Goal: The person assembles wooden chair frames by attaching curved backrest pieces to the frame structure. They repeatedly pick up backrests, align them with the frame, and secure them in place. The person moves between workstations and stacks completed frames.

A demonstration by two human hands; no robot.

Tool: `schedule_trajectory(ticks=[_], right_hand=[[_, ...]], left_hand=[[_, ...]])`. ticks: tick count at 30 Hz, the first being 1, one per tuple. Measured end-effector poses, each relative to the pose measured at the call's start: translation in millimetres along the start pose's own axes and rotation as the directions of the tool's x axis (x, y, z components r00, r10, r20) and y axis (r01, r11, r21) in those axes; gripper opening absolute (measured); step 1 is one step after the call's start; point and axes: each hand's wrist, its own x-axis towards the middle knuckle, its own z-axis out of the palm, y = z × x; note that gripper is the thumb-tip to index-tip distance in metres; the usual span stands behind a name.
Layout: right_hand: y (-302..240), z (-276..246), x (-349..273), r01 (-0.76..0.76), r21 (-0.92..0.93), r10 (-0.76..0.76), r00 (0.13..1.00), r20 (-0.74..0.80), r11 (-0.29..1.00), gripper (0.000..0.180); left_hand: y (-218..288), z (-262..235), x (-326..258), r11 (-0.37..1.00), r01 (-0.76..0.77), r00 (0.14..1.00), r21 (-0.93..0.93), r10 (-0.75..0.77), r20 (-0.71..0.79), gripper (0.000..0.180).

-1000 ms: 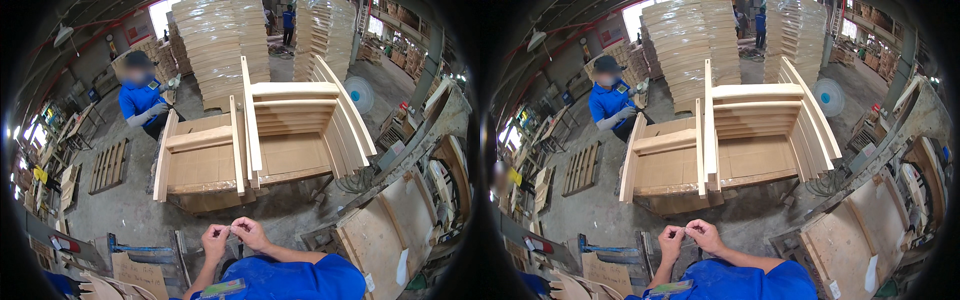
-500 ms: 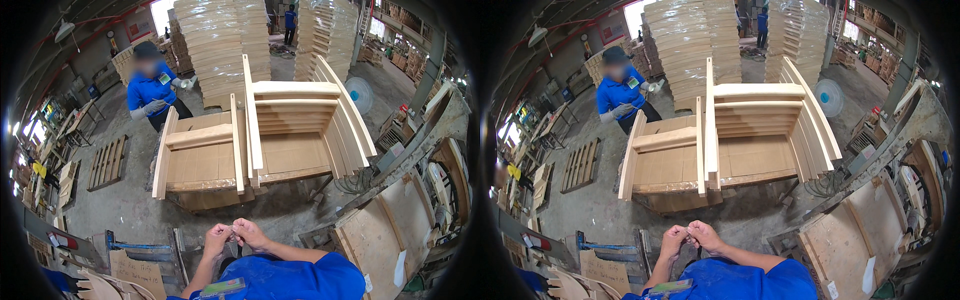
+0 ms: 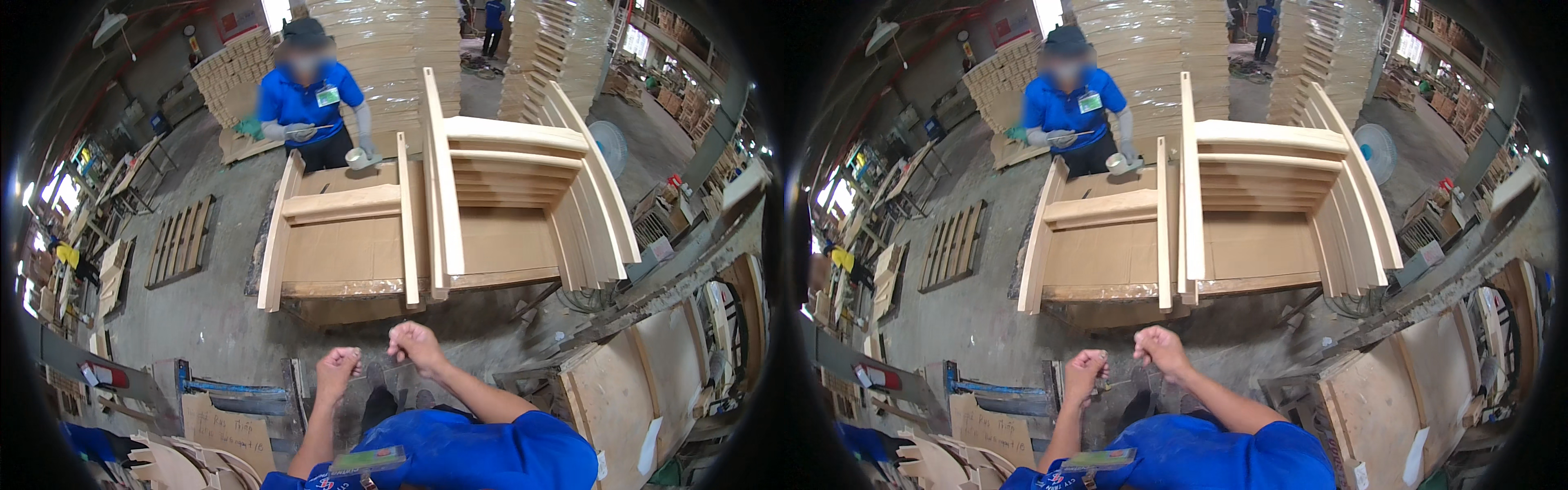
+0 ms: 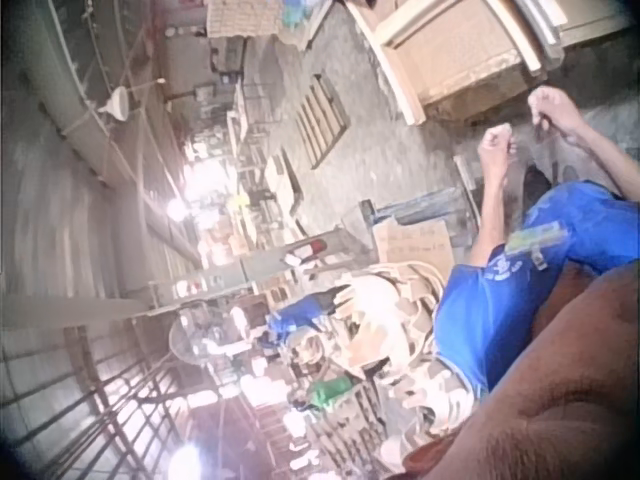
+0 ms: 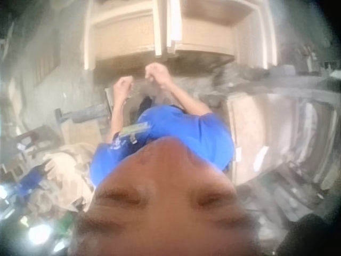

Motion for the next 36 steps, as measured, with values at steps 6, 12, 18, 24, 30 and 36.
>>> schedule_trajectory(ticks=[6, 12, 18, 24, 30, 36], right_hand=[[-8.3, 4.5, 110.4, 0.242, -0.59, -0.476, 0.833, -0.281, 0.771, 0.022], [-22.0, -7.8, 191.2, -0.133, -0.966, -0.765, 0.59, -0.258, 0.223, 0.056], [-35.8, -12.5, 220.0, -0.492, -0.787, -0.352, 0.71, -0.61, 0.372, 0.045], [-19.8, -4.0, 197.3, -0.519, -0.789, -0.39, 0.686, -0.614, 0.329, 0.039], [12.7, 13.9, 112.3, -0.58, -0.729, -0.295, 0.67, -0.681, 0.364, 0.041], [40.6, 24.5, 63.0, -0.381, -0.809, -0.408, 0.718, -0.564, 0.448, 0.054]], left_hand=[[39.1, -96.0, 98.0, 0.805, -0.296, 0.869, 0.514, 0.451, -0.206, 0.016], [77.7, -184.2, 223.0, 0.472, -0.032, 0.75, 0.881, 0.594, -0.291, 0.052], [87.0, -207.9, 305.9, 0.488, 0.05, 0.91, 0.871, 0.338, -0.241, 0.062], [73.2, -222.3, 310.8, 0.736, 0.044, 0.97, 0.676, 0.131, -0.206, 0.06], [36.5, -239.6, 227.5, 0.771, 0.155, 0.968, 0.618, 0.006, -0.251, 0.047], [56.2, -259.2, 196.0, 0.861, 0.369, 0.912, 0.349, -0.262, -0.317, 0.03]])
